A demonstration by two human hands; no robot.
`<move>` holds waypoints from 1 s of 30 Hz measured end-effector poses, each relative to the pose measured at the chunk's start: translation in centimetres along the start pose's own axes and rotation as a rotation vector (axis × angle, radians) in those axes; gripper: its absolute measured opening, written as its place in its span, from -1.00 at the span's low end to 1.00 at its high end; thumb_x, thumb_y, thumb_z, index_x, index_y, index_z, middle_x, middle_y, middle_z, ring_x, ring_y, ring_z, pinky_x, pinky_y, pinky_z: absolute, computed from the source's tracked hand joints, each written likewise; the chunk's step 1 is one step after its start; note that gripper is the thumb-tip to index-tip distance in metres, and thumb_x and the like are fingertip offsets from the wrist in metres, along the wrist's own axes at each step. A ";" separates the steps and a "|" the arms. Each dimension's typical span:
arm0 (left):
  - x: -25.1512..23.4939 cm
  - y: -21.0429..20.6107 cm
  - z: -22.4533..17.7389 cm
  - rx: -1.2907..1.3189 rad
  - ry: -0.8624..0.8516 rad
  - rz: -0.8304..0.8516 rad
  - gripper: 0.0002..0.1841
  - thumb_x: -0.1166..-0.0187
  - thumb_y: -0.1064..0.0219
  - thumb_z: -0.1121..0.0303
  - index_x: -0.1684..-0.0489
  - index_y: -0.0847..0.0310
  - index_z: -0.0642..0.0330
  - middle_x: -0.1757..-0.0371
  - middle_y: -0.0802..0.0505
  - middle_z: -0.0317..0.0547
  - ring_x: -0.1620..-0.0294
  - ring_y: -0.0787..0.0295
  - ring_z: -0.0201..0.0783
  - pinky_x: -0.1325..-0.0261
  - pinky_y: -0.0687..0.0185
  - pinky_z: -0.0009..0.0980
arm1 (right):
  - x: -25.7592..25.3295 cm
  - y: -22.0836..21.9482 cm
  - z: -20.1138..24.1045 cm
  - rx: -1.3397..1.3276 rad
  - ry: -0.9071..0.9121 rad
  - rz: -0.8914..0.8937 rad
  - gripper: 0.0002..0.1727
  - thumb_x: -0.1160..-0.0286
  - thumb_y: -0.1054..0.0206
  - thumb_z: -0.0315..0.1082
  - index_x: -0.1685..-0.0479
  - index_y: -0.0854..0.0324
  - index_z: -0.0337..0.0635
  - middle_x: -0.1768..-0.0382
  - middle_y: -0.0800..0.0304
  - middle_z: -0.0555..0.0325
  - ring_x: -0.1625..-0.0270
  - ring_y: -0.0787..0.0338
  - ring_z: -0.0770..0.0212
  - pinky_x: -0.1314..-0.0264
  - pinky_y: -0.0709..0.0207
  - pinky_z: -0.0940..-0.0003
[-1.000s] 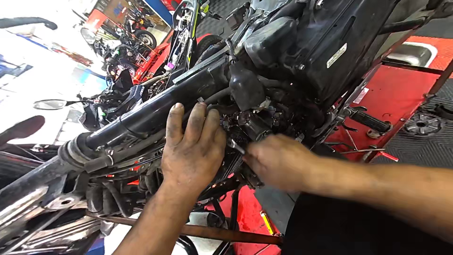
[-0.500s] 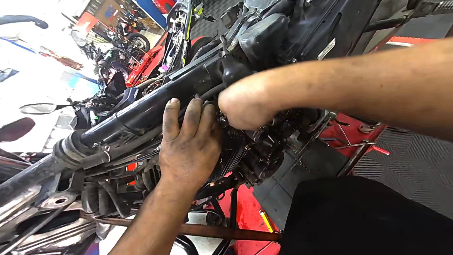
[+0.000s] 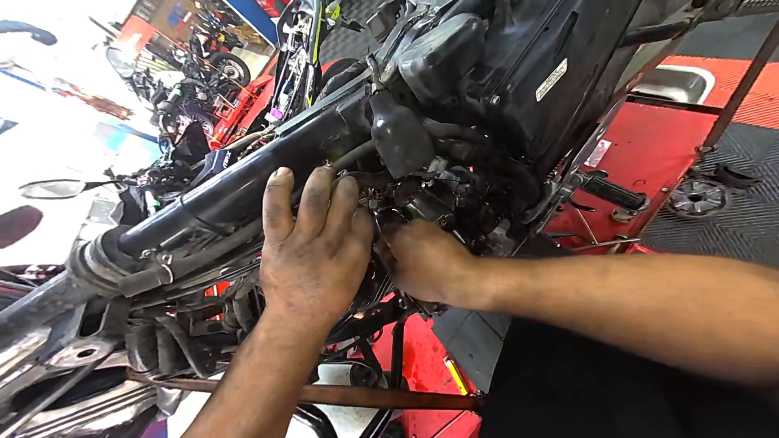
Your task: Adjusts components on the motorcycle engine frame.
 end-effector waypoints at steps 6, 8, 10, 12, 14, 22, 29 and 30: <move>-0.1 0.0 0.0 -0.020 0.007 0.004 -0.82 -0.63 -0.23 0.42 0.17 -0.82 0.09 -0.34 -0.80 -0.06 -0.61 -0.51 0.10 -0.78 -0.01 0.27 | 3.0 2.6 -0.8 0.099 0.018 -0.005 -0.66 -0.74 -0.13 0.00 0.31 -0.65 0.05 0.52 -0.65 0.24 0.38 -0.76 0.16 0.43 -0.59 0.07; 0.1 0.0 -0.1 -0.008 0.009 0.011 -0.81 -0.63 -0.21 0.45 0.16 -0.81 0.11 -0.34 -0.79 -0.04 -0.62 -0.50 0.10 -0.79 0.01 0.26 | 2.7 5.1 -0.2 0.146 0.046 -0.006 -0.64 -0.71 -0.14 -0.04 0.46 -0.61 0.05 0.58 -0.60 0.24 0.45 -0.71 0.16 0.51 -0.52 0.06; 0.0 0.0 -0.1 0.001 0.007 0.000 -0.79 -0.63 -0.19 0.48 0.16 -0.81 0.13 -0.35 -0.79 -0.03 -0.63 -0.49 0.10 -0.80 0.01 0.26 | 1.7 7.2 0.8 0.202 0.067 0.060 -0.62 -0.70 -0.17 -0.08 0.57 -0.54 0.06 0.60 -0.54 0.25 0.48 -0.63 0.19 0.54 -0.43 0.09; -0.1 0.1 -0.1 -0.002 0.011 -0.015 -0.78 -0.65 -0.16 0.49 0.15 -0.80 0.17 -0.35 -0.79 -0.03 -0.62 -0.51 0.09 -0.80 0.00 0.26 | 0.8 8.5 1.8 0.249 0.062 0.148 -0.62 -0.69 -0.20 -0.12 0.59 -0.55 0.04 0.57 -0.53 0.25 0.49 -0.59 0.20 0.54 -0.40 0.10; -0.1 0.1 0.0 -0.017 0.016 -0.024 -0.76 -0.66 -0.15 0.48 0.14 -0.81 0.18 -0.34 -0.80 -0.04 -0.61 -0.52 0.08 -0.79 -0.01 0.25 | 0.1 9.1 2.4 0.285 0.045 0.211 -0.62 -0.68 -0.21 -0.16 0.60 -0.59 0.01 0.60 -0.54 0.25 0.54 -0.57 0.22 0.55 -0.41 0.12; -0.2 0.1 0.0 -0.008 0.017 -0.008 -0.77 -0.66 -0.15 0.50 0.14 -0.80 0.17 -0.34 -0.79 -0.05 -0.62 -0.50 0.06 -0.80 0.01 0.23 | 0.6 6.7 2.5 0.262 0.047 0.098 -0.78 -0.49 -0.33 -0.23 0.52 -0.56 -0.01 0.52 -0.61 0.18 0.43 -0.70 0.11 0.52 -0.52 0.03; -0.3 0.0 -0.1 -0.026 0.010 0.030 -0.83 -0.64 -0.24 0.41 0.17 -0.81 0.10 -0.33 -0.79 -0.05 -0.62 -0.50 0.08 -0.79 0.03 0.27 | 0.1 -0.2 0.2 -0.008 -0.010 0.006 -0.76 -0.64 -0.26 -0.11 0.31 -0.70 0.00 0.41 -0.72 0.19 0.28 -0.79 0.14 0.34 -0.65 0.05; -0.3 0.1 -0.1 -0.028 0.010 0.033 -0.83 -0.63 -0.25 0.41 0.18 -0.82 0.09 -0.33 -0.79 -0.06 -0.61 -0.51 0.08 -0.79 0.03 0.27 | 0.6 -0.5 0.0 0.029 -0.005 0.028 -0.74 -0.66 -0.24 -0.08 0.33 -0.67 0.02 0.44 -0.70 0.21 0.31 -0.78 0.15 0.37 -0.64 0.07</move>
Point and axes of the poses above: each hand's wrist, its own x-axis away from the middle knuckle, its own y-axis out of the back of the hand, z = x × y, the point moved 7 cm from there along -x, towards the middle knuckle
